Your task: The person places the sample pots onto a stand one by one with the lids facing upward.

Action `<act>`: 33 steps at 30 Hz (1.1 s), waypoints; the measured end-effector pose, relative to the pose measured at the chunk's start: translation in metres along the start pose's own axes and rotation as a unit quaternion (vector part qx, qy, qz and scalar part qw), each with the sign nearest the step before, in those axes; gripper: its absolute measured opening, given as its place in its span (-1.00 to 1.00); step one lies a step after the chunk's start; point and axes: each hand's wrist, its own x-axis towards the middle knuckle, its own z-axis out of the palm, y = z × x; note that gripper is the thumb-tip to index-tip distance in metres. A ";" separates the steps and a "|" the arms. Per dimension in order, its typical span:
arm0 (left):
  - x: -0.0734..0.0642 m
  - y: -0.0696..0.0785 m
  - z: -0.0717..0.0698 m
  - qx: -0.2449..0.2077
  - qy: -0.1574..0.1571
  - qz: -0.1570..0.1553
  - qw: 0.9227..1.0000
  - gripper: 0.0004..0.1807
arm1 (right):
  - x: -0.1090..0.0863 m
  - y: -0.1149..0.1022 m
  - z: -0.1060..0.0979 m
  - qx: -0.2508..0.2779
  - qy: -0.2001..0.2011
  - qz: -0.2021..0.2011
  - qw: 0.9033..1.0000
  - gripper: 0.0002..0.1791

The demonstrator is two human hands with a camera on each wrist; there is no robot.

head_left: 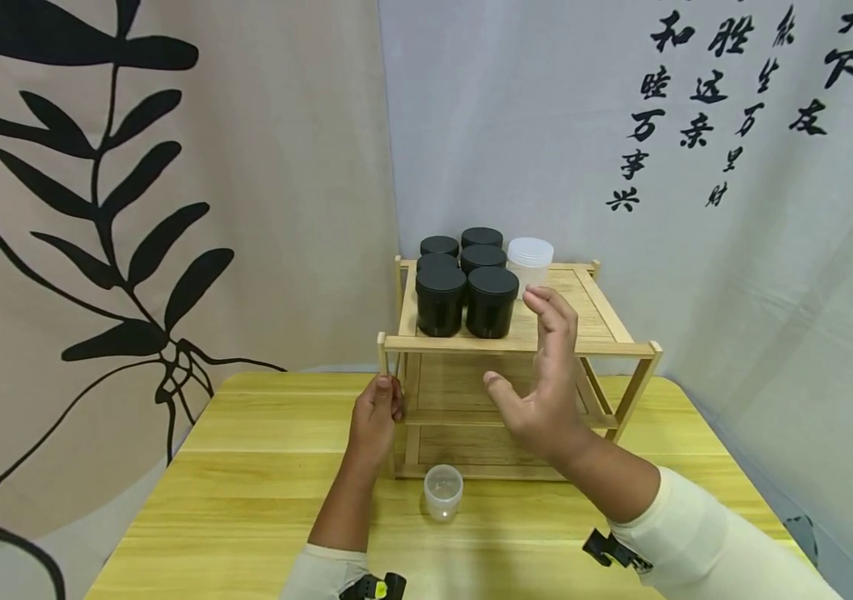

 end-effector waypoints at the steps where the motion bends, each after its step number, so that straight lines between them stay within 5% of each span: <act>1: 0.000 0.000 0.000 -0.001 0.001 0.001 1.000 -0.31 | -0.002 0.001 0.000 0.001 -0.003 -0.004 1.000 -0.06; 9: 0.000 0.002 0.001 -0.015 0.004 -0.011 1.000 -0.20 | -0.019 0.009 0.003 0.002 -0.045 -0.033 0.998 -0.14; 17: 0.000 0.000 0.001 -0.013 0.003 -0.014 1.000 -0.28 | -0.032 0.019 0.004 -0.020 -0.077 -0.102 0.992 -0.24; 24: 0.001 0.000 0.000 -0.014 0.003 -0.022 1.000 -0.24 | -0.045 0.023 0.005 -0.033 -0.093 -0.099 0.990 -0.01; 33: 0.000 0.000 0.000 -0.008 -0.001 -0.021 1.000 -0.24 | -0.065 0.031 0.005 -0.077 -0.100 -0.114 0.985 -0.04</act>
